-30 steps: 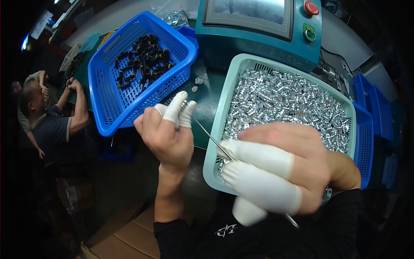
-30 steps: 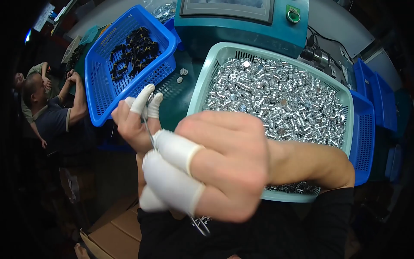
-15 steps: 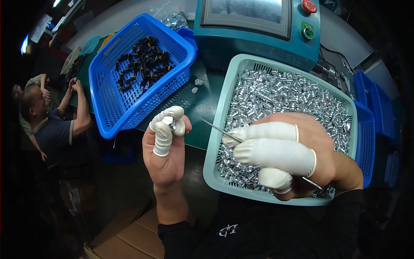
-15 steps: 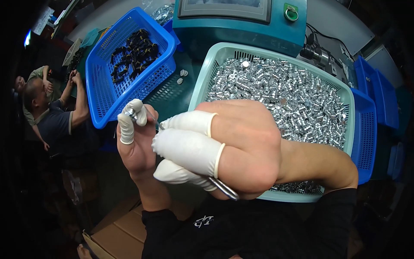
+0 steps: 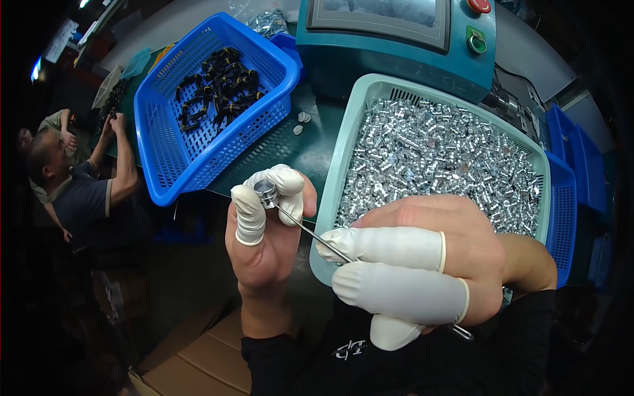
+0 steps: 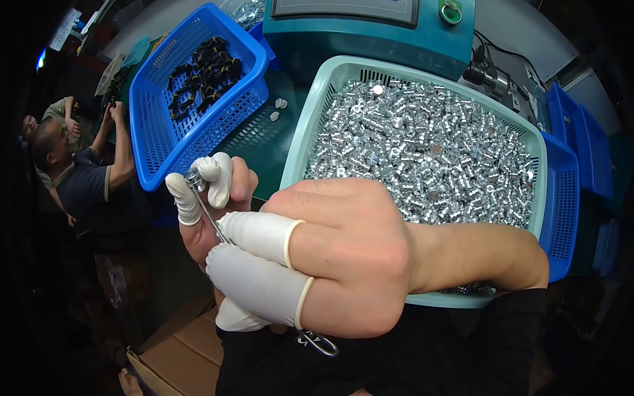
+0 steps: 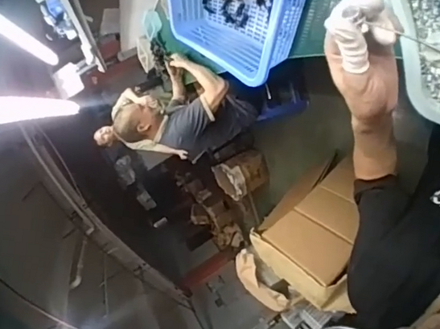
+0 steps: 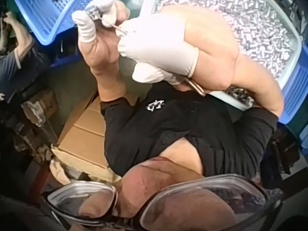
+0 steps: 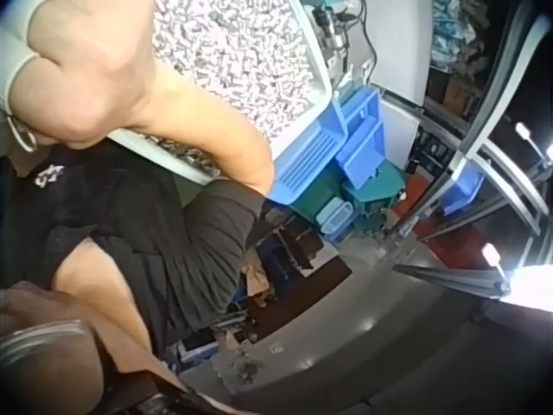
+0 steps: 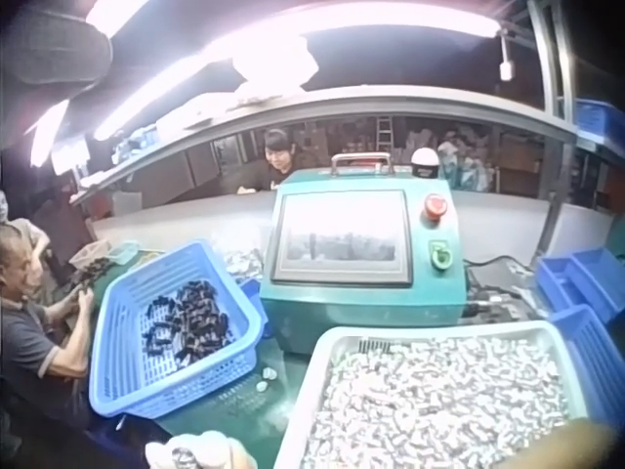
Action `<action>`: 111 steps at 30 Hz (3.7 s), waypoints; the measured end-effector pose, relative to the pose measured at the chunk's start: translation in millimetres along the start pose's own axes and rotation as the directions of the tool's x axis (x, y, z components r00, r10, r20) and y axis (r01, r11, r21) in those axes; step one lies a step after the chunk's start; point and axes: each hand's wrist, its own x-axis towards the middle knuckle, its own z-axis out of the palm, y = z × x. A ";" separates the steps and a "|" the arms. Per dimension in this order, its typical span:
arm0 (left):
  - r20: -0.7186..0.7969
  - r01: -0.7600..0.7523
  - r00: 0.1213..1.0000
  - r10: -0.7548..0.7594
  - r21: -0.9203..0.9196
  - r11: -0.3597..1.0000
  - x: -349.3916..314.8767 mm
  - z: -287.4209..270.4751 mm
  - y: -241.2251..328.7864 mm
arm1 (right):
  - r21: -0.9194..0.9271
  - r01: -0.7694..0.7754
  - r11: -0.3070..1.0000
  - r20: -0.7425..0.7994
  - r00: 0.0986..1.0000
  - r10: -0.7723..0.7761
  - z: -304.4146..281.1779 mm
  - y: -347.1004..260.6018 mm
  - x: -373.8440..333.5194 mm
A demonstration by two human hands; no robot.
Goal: Inspecting and sorting small silver metal hardware components using a thin pick tool at a factory workstation.
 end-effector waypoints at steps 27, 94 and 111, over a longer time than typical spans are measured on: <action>0.002 0.091 0.996 -0.091 -0.071 0.993 -9.6 -0.7 -1.4 | -0.033 0.001 0.999 0.088 0.996 0.002 1.0 1.2 -0.6; 0.624 -0.646 0.755 0.200 0.656 0.390 53.5 147.9 -39.0 | -0.355 -0.680 0.642 -0.524 0.713 0.466 -235.0 -98.7 -177.0; 0.766 -0.809 0.575 0.288 0.584 0.064 -3.5 223.1 -7.1 | -0.408 -0.546 0.731 -0.555 0.785 0.277 -237.6 -98.9 -181.3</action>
